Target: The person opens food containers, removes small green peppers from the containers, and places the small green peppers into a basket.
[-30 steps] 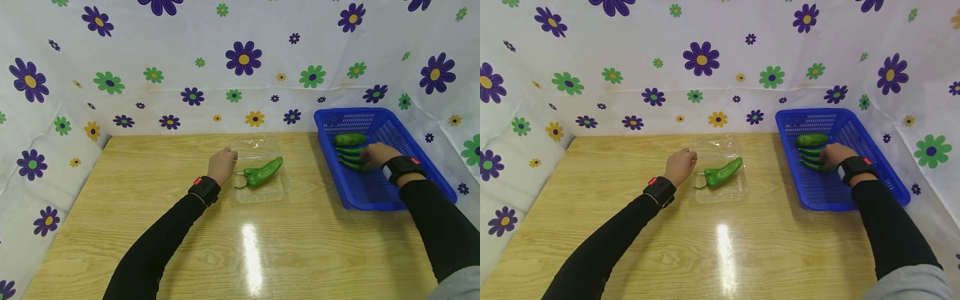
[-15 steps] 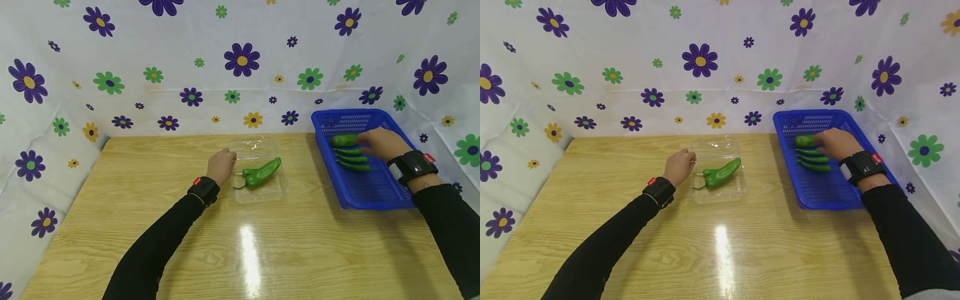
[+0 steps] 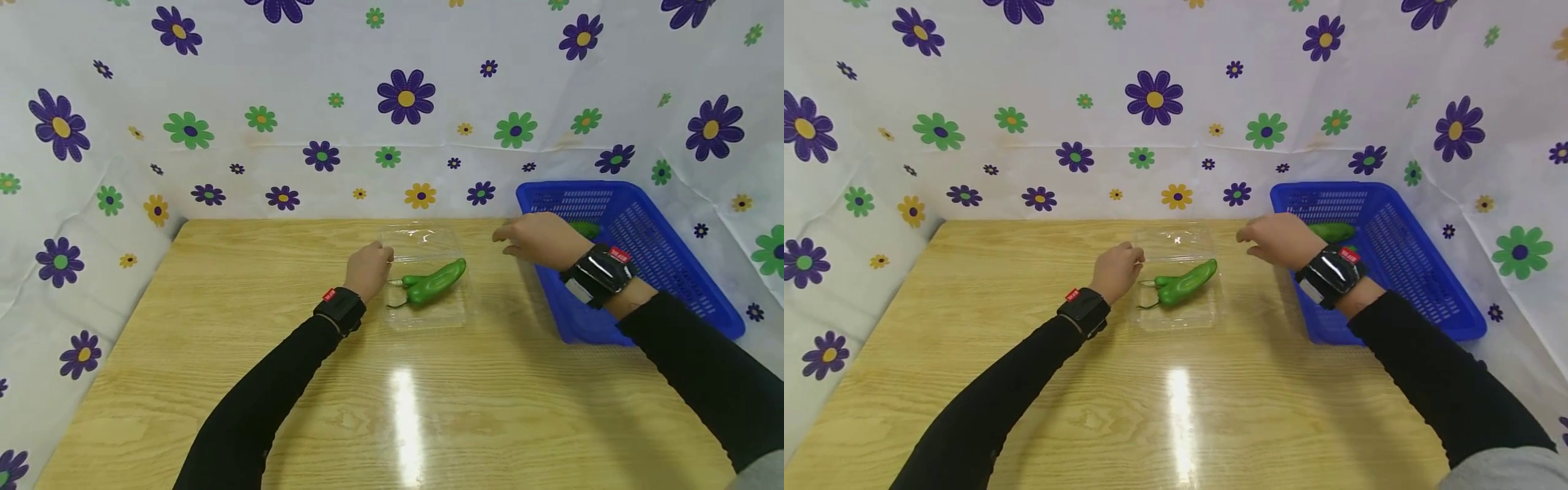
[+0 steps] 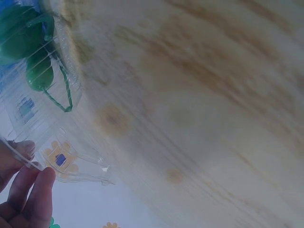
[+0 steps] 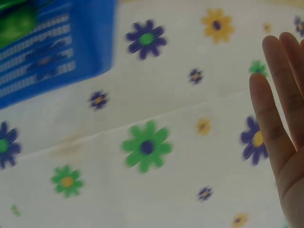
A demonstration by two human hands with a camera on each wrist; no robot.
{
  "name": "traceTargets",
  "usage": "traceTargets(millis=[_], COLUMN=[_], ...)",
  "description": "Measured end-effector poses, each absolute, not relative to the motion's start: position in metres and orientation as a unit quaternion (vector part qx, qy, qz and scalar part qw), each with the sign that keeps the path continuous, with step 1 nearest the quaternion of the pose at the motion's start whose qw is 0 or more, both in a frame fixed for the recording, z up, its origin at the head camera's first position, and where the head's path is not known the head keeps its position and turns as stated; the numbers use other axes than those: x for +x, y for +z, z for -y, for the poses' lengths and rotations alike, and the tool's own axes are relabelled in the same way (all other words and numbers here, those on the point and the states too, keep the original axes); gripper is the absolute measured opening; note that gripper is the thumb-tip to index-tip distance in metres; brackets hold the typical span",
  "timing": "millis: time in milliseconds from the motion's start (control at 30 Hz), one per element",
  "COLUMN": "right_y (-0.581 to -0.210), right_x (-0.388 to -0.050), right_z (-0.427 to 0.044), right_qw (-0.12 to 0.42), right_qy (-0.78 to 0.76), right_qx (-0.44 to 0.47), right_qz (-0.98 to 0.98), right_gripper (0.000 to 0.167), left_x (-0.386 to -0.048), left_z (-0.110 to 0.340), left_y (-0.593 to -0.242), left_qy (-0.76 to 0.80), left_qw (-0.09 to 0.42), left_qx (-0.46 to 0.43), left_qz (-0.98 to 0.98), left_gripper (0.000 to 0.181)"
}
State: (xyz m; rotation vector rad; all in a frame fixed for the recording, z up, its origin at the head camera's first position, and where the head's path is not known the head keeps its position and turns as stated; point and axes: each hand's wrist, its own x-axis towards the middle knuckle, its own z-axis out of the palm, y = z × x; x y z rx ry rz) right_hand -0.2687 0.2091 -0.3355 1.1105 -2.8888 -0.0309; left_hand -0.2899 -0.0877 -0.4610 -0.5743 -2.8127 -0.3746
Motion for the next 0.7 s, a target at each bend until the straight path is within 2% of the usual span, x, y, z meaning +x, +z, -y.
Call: traceTargets(millis=[200,333,500,700], right_y=[-0.365,-0.391,-0.404,-0.414], right_x=[-0.278,-0.286,-0.296,-0.307], right_z=[-0.154,-0.127,-0.104,-0.086], right_qw=[-0.012,-0.052,-0.075,-0.085], right_qy=[-0.011,-0.022,-0.041,-0.069], right_qx=[0.434,0.461,0.452,0.429], right_qz=[0.901,0.886,0.888,0.896], right_gripper=[0.016,0.011,0.013,0.013], left_x=[-0.292,-0.292,-0.292,-0.292], left_z=[0.087,0.086,0.086,0.088], left_y=[-0.464,-0.466,-0.466,-0.462], left_qy=[-0.126,-0.125,-0.117,-0.114], left_qw=[0.134,0.123,0.108,0.117], left_qx=[-0.199,-0.2,-0.194,-0.195], left_qz=[0.962,0.964,0.968,0.967], left_gripper=[0.007,0.008,0.007,0.007])
